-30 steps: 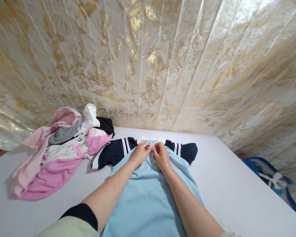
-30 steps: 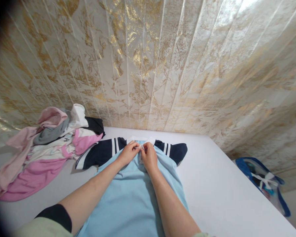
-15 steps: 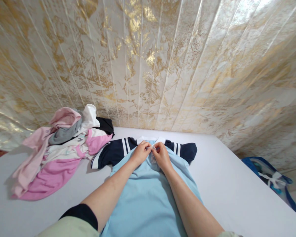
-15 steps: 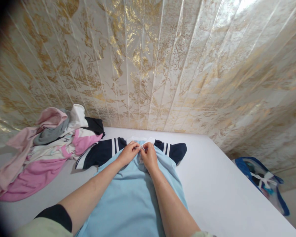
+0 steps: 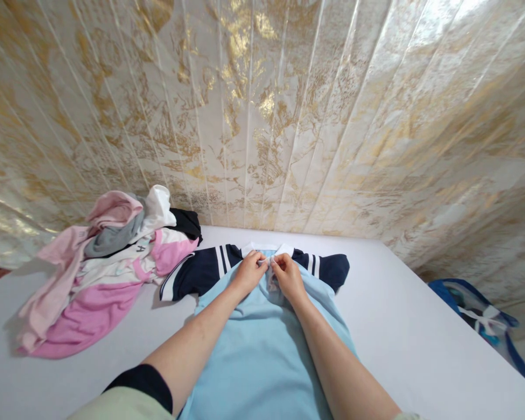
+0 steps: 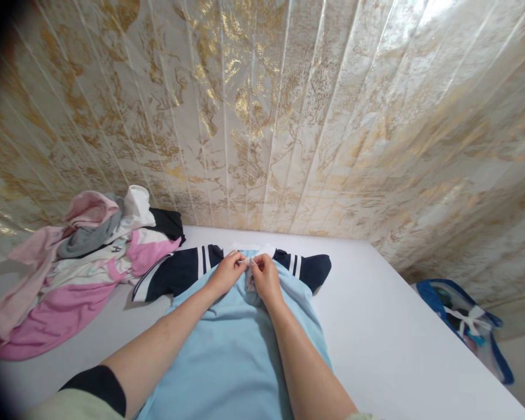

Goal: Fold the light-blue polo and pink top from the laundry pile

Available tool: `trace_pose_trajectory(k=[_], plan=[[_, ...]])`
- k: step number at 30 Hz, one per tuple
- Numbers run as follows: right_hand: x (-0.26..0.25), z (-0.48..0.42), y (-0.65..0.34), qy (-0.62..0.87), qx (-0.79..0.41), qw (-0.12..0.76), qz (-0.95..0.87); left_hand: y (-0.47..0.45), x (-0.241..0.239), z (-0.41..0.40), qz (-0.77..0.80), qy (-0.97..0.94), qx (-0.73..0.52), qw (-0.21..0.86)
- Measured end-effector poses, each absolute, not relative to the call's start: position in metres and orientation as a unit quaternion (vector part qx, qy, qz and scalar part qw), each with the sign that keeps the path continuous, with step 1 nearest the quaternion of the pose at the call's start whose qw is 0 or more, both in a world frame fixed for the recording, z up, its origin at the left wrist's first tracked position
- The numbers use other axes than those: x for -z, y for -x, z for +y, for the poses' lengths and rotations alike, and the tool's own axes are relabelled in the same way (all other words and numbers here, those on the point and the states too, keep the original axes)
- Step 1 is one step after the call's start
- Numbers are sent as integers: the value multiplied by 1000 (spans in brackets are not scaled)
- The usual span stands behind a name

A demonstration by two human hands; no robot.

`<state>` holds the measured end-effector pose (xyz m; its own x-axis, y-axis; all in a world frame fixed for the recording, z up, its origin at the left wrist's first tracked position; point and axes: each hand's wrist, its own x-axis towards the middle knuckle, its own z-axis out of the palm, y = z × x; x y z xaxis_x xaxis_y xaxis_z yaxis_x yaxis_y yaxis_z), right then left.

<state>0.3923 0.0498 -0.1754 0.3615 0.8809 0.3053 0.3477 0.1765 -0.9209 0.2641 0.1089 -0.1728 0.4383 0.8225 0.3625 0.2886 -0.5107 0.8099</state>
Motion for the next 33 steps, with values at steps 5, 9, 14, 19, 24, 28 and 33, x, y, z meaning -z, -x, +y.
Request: trace_pose_trajectory(k=[5,9,14,19,24,28,33], plan=[[174,50,-385,593,-291,594,-460,-264,174,111,352,-770,-393,358],[176,50,-384,596,-304,587,-456,-261,171,112,337,-767,-396,376],[177,52,-388,585,-315,589,-460,-260,169,112,336,-774,-386,373],[177,52,-389,579,-319,582,-473,-261,170,111,341,-775,-381,371],[180,51,-390,599,-278,555,-506,-260,167,110,343,-776,-369,379],[182,51,-391,627,-195,525,-542,-258,164,110,329,-782,-357,391],[177,48,-389,644,-163,499,-557,-258,163,108,320,-791,-354,382]])
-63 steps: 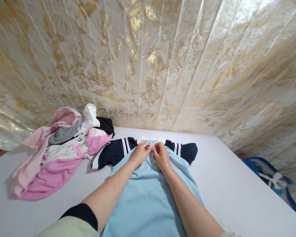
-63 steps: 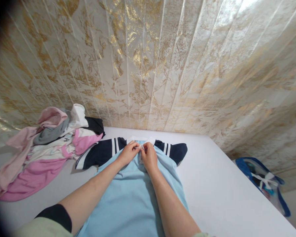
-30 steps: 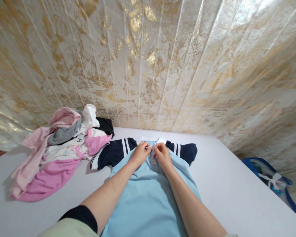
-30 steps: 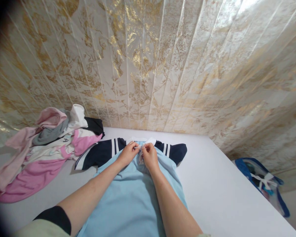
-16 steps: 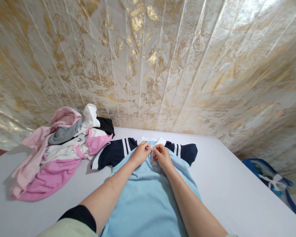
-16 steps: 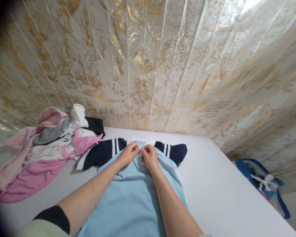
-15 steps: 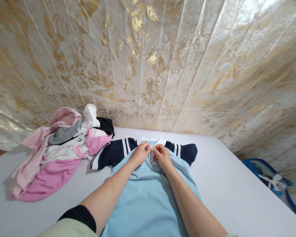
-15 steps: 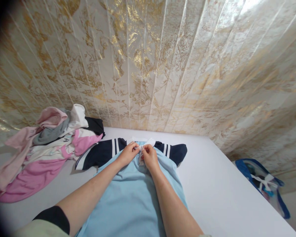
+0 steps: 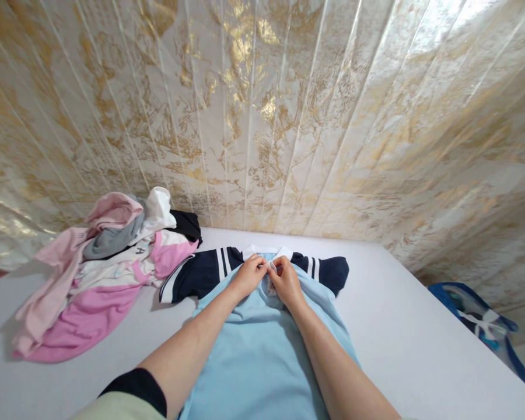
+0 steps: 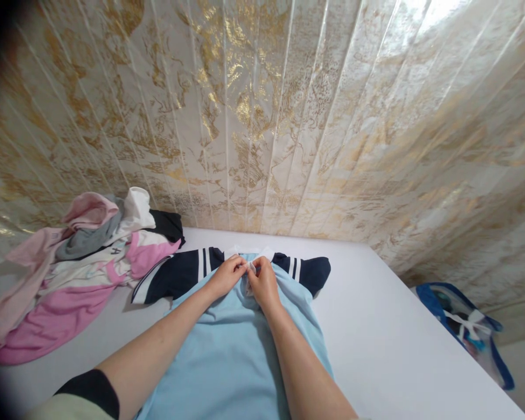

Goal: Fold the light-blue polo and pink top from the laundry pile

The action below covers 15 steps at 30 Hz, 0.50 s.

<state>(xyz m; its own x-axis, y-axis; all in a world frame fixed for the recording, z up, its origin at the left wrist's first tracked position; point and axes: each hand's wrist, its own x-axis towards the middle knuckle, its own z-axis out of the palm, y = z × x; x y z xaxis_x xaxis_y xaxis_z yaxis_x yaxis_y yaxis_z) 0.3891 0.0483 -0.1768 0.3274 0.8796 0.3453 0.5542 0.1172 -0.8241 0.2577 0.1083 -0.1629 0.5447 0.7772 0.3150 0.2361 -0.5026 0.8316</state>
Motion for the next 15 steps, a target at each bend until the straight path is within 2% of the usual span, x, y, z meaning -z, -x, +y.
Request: trace_pose_trajectory(k=[15], plan=[[170,48,-385,637,-120,508,-567,-260,161,104,324,-794,-356,371]])
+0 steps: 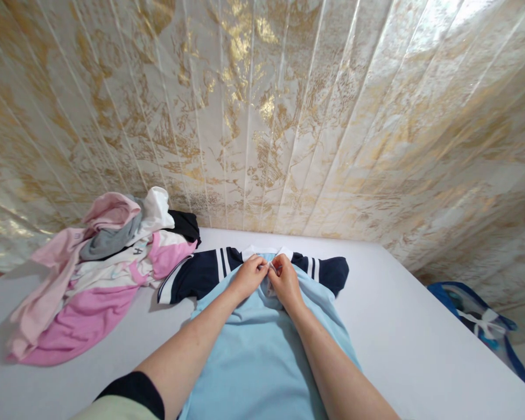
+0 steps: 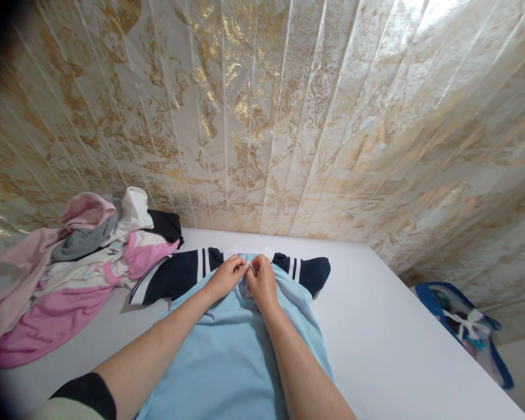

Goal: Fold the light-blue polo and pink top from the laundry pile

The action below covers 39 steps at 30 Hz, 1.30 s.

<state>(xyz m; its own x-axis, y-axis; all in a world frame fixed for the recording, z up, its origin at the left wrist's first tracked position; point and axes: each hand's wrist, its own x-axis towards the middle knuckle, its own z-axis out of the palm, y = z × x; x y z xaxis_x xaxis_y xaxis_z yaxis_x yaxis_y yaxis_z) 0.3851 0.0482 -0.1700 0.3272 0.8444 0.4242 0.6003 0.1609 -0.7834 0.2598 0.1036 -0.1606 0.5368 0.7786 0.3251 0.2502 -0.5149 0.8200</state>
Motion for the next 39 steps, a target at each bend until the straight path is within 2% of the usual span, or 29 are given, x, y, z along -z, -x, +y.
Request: trace_pose_trajectory(k=[18,32,36,39], plan=[[168,46,-379,637,-72,492,-589,-264,165,106,347,-759,-372,406],[173,45,-382,581,-236,572,-529,-265,174,113,371,-742,-374,414],[173,45,-383,589,-221,558,-542,-265,174,114,364,-744,-374,416],[170,44,-385,600,-167,525,-580,-265,173,115,361,-747,-371,417]])
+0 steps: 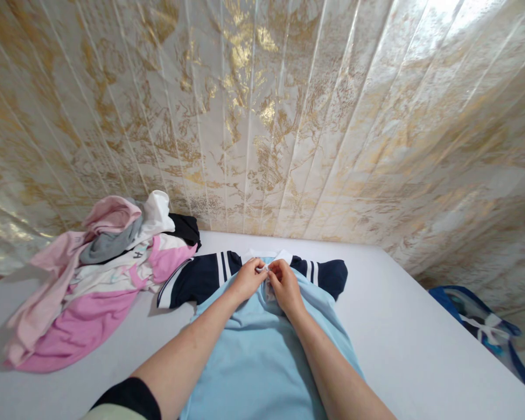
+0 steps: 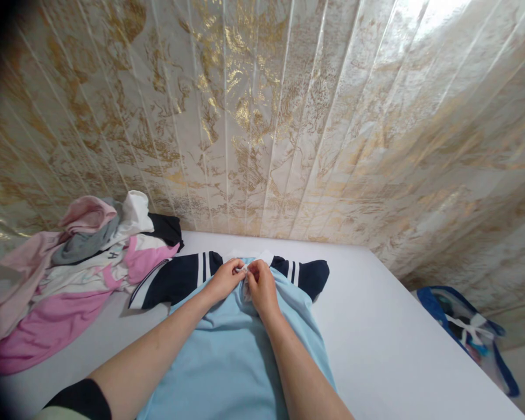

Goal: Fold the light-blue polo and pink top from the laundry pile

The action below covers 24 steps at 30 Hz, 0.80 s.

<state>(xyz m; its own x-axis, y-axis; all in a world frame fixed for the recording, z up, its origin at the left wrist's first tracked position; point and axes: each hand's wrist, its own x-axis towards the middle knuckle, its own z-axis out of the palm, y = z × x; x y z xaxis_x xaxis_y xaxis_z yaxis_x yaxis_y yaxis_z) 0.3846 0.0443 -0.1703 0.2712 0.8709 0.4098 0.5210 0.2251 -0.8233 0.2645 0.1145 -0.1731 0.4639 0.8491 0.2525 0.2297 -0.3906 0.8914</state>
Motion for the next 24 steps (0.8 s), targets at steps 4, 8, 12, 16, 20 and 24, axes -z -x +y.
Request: trace_pose_trajectory(k=[4,8,12,16,20,24], plan=[[165,41,-386,603,-104,478,-631,-263,171,115,355,-755,-360,416],[159,39,-385,629,-70,421,-649,-262,170,115,351,-764,-353,410],[155,37,-382,649,-41,367,-665,-262,168,113,352,-769,-354,399],[155,35,-379,662,-27,345,-665,-263,166,110,363,-767,-360,387],[156,36,-376,669,-29,346,-657,-264,165,109,378,-762,-359,384],[159,37,-376,660,-40,371,-652,-265,167,112,388,-756,-357,387]])
